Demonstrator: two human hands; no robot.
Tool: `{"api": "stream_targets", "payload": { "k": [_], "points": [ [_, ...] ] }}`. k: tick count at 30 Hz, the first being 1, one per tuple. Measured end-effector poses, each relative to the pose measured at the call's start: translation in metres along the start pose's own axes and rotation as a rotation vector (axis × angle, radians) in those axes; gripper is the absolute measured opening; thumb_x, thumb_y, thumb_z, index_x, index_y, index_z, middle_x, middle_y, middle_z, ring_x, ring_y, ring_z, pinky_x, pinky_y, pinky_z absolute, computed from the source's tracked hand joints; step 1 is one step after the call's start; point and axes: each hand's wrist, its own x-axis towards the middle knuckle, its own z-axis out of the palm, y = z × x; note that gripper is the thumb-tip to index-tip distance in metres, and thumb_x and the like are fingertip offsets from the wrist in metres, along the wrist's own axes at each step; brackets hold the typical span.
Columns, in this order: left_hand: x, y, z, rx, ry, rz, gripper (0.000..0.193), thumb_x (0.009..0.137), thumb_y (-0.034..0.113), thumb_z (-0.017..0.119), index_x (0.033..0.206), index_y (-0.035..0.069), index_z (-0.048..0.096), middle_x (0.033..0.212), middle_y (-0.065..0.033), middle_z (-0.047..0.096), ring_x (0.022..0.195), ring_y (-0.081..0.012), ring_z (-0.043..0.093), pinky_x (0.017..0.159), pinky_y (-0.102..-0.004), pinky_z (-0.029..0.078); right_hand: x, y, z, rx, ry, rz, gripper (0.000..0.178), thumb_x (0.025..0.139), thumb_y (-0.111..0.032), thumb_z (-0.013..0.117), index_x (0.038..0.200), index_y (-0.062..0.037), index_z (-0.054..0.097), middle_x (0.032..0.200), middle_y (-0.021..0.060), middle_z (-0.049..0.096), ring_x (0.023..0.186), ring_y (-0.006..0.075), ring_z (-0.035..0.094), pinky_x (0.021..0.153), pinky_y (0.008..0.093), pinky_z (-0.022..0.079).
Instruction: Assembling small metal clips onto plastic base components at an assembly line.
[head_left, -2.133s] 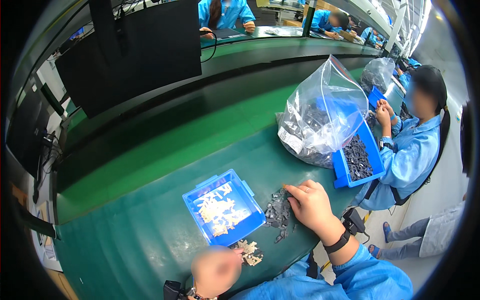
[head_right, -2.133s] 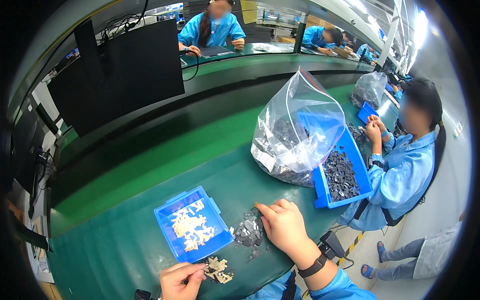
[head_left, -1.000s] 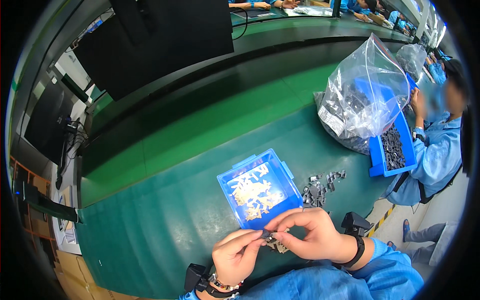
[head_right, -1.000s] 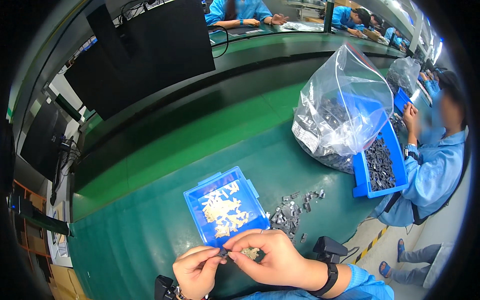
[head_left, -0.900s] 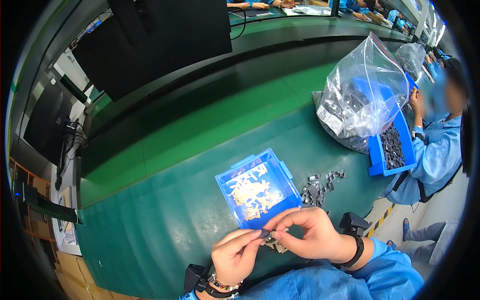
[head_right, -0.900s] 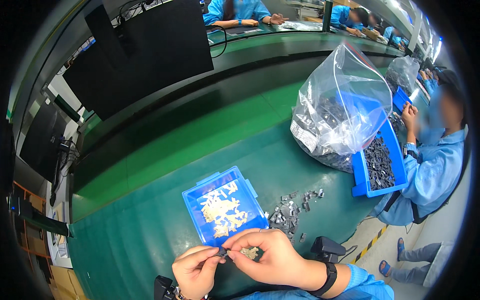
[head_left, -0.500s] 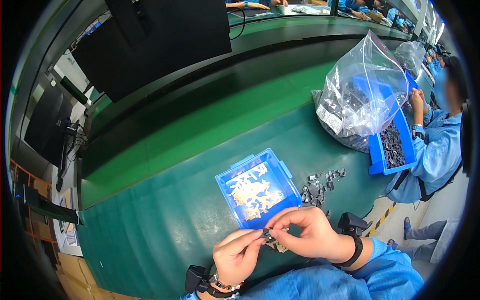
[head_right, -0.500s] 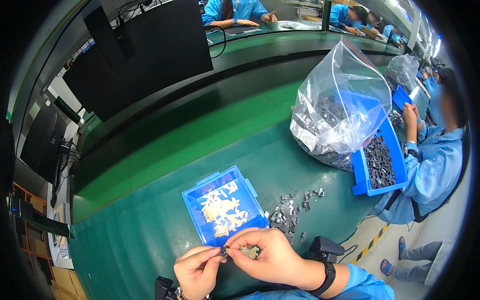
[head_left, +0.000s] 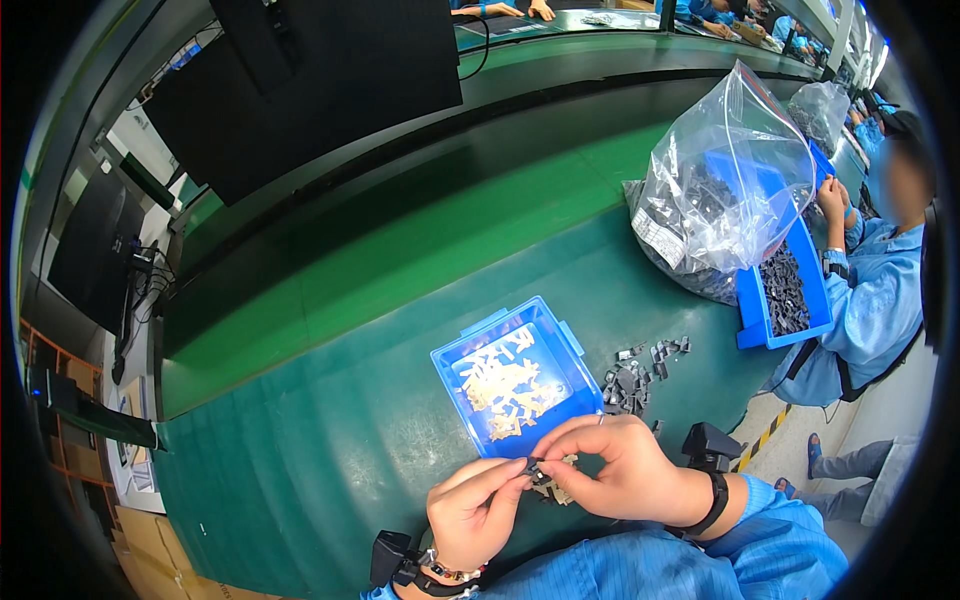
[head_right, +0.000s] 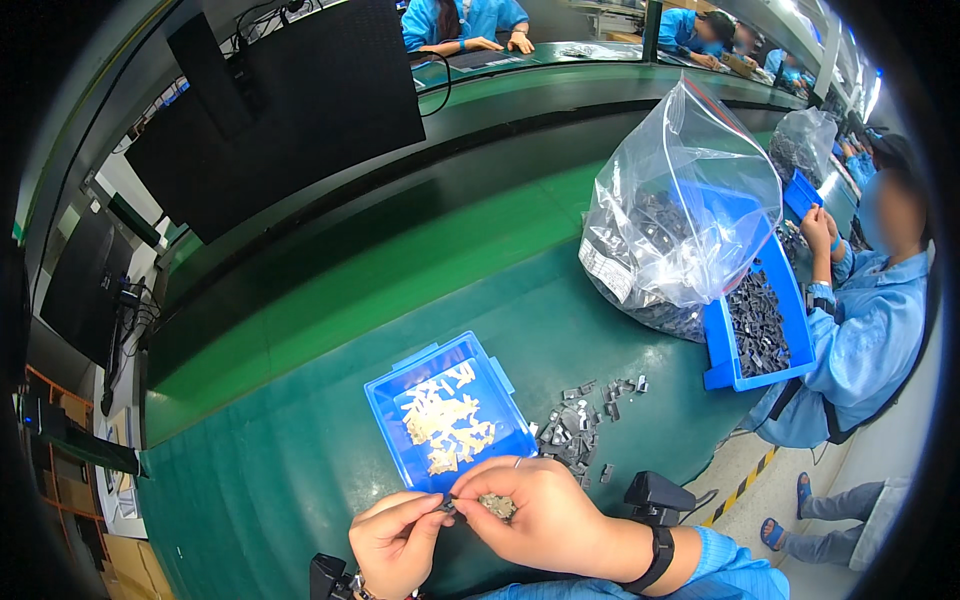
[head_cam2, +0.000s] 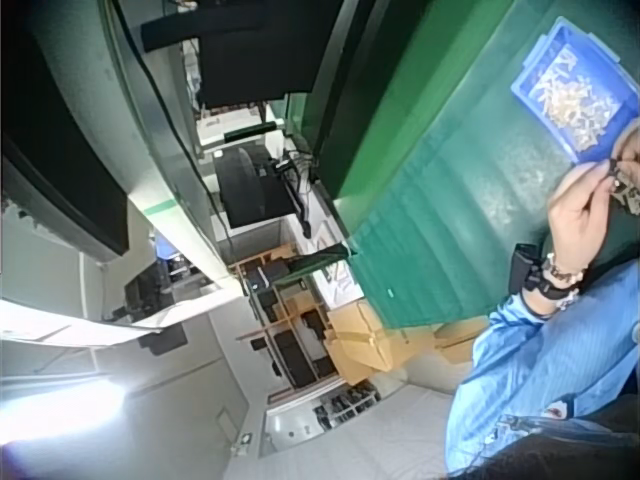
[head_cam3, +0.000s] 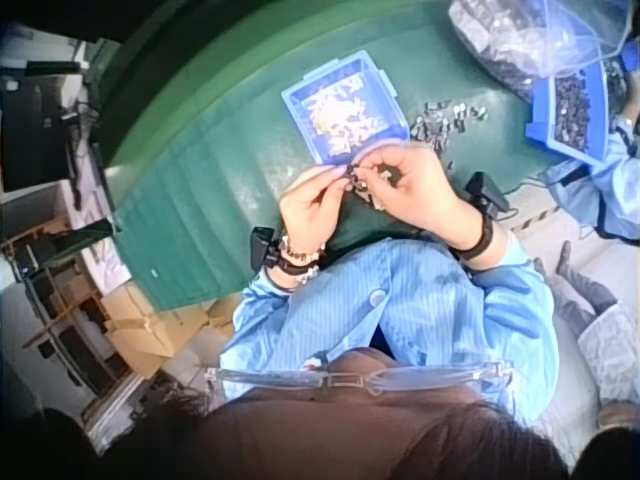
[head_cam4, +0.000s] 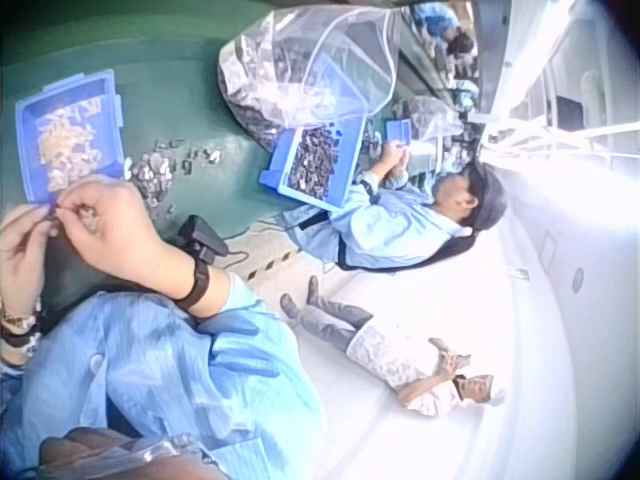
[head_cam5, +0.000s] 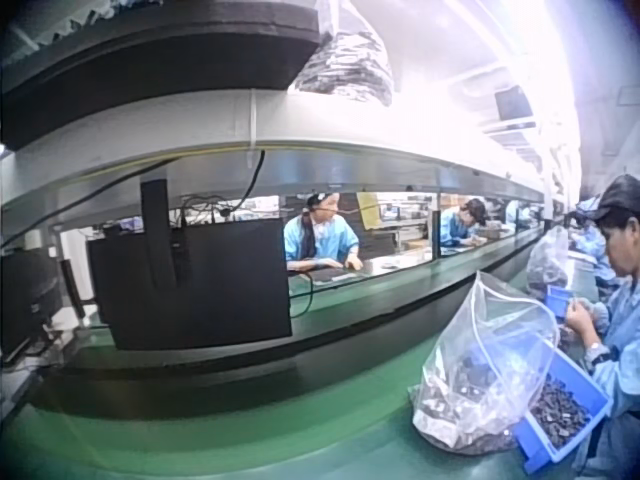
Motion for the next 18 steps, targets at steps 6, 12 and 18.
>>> {"api": "stream_targets", "payload": {
  "k": [6,12,18],
  "points": [
    [0.0,-0.001,0.001,-0.021,0.006,0.005,0.019,0.083,-0.006,0.07,0.102,-0.002,0.071,0.09,-0.0131,0.071,0.073,-0.0139,0.068,0.061,-0.0224,0.053,0.001,-0.001,-0.002,-0.046,-0.008,-0.015,0.007,0.079,-0.005,0.071,0.084,-0.0009,0.069,0.087,0.0113,0.071,0.076,0.0269,0.07,0.068,0.0318,0.055],
    [-0.002,-0.002,0.001,-0.076,-0.007,-0.03,0.018,0.083,-0.007,0.068,0.1,-0.003,0.071,0.091,-0.0141,0.071,0.076,-0.0158,0.07,0.064,-0.0232,0.055,0.002,0.012,-0.003,0.106,-0.056,0.095,0.008,0.079,-0.006,0.073,0.084,0.0001,0.071,0.087,0.0092,0.072,0.077,0.0173,0.07,0.069,0.028,0.054],
    [-0.001,-0.001,0.001,0.002,-0.049,0.037,0.016,0.084,-0.008,0.067,0.099,-0.004,0.07,0.092,-0.0144,0.071,0.076,-0.0162,0.07,0.065,-0.0241,0.056,0.004,0.03,-0.005,0.511,-0.161,0.212,0.007,0.08,-0.003,0.075,0.085,0.0007,0.072,0.088,0.0071,0.072,0.077,0.0079,0.064,0.067,0.0221,0.05]
  ]
}}
